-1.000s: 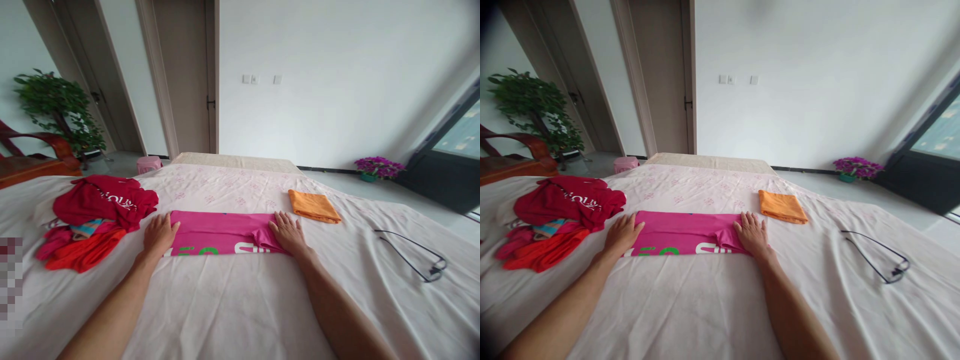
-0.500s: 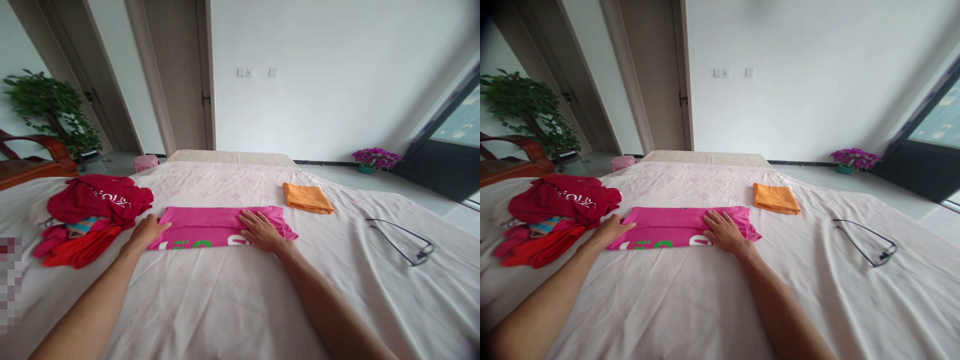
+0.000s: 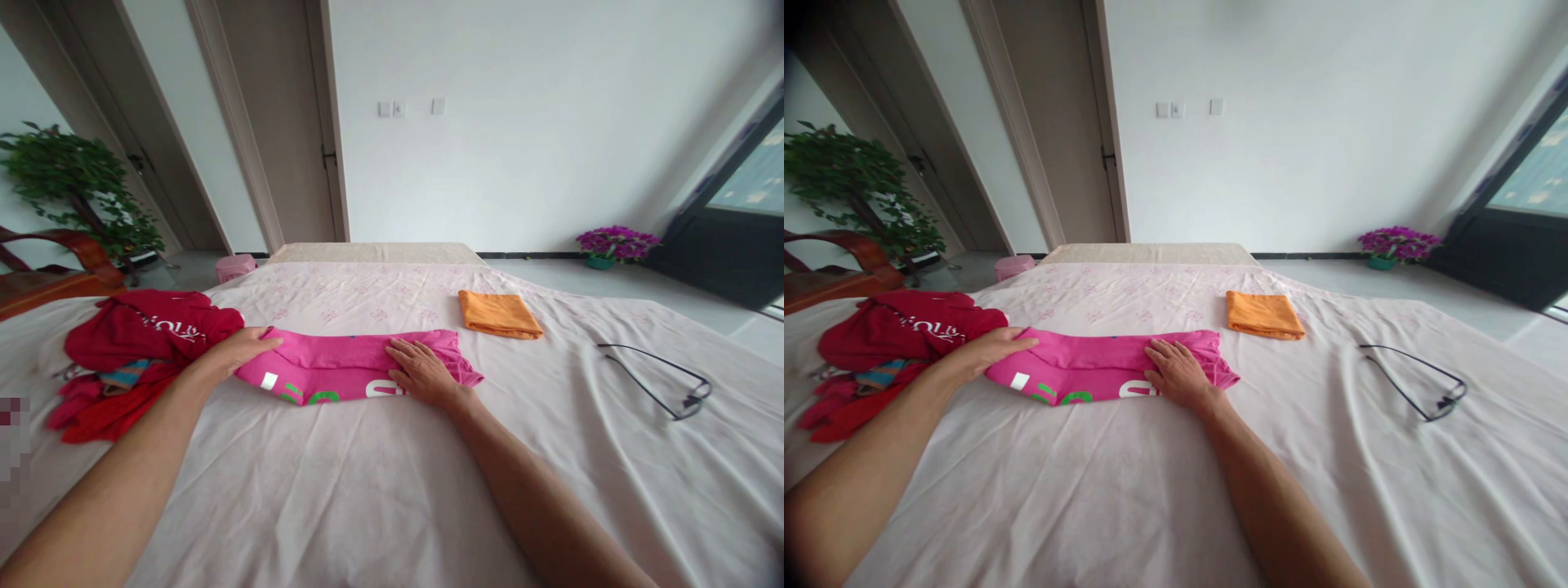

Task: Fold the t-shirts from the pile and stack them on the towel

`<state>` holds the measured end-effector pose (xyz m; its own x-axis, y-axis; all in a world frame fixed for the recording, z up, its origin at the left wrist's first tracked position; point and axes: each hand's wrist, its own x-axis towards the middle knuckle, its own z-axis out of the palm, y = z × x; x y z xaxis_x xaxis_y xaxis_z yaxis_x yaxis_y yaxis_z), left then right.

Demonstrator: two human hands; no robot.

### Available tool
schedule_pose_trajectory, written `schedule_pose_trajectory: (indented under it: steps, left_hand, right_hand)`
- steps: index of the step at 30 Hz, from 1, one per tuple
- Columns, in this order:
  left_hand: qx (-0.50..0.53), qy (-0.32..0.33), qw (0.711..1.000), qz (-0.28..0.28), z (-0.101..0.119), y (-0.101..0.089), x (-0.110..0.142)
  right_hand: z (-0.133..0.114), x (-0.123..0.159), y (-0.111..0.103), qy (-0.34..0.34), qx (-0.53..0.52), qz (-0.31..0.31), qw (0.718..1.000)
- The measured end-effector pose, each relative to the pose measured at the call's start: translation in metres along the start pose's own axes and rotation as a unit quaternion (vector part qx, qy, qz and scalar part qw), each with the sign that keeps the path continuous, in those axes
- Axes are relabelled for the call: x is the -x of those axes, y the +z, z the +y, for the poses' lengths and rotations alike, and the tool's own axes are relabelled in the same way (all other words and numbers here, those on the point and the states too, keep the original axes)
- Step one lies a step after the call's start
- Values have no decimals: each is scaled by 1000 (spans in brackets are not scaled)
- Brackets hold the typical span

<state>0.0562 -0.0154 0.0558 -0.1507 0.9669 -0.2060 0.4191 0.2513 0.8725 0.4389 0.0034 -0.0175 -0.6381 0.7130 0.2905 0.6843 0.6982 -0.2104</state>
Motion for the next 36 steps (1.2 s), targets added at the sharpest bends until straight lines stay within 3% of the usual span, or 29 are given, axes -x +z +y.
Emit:
schedule_pose_trajectory:
  steps: [3, 7, 12, 16, 21, 24, 27, 31, 36]
  left_hand:
    - [19, 9, 997, -77, 25, 22, -3]
    - [31, 32, 993, -109, 46, 69, -8]
    - [53, 55, 992, -105, 46, 129, -10]
    - [57, 66, 991, -101, 39, 159, -8]
    - [77, 77, 990, -89, 30, 161, -1]
    - [-10, 152, 988, 27, 22, 147, 0]
    - [-201, 227, 945, 125, 12, 139, -2]
    - [-376, 274, 880, 99, 0, 154, -3]
    - [-452, 287, 841, 83, -10, 186, 2]
  right_hand:
    - [0, 0, 0, 3, -2, 1, 1000]
    - [1, 0, 3, 6, -2, 2, 1000]
    - [3, -1, 5, 7, -4, 5, 1000]
    - [2, 0, 4, 9, -8, 6, 1000]
    - [1, 0, 3, 12, -10, 8, 1000]
    - [0, -1, 3, 14, -10, 5, 1000]
    - [-1, -2, 1, 17, -12, -1, 1000]
    - [-3, -2, -1, 17, -11, -4, 1000]
    - [-5, -2, 0, 19, -2, 4, 1000]
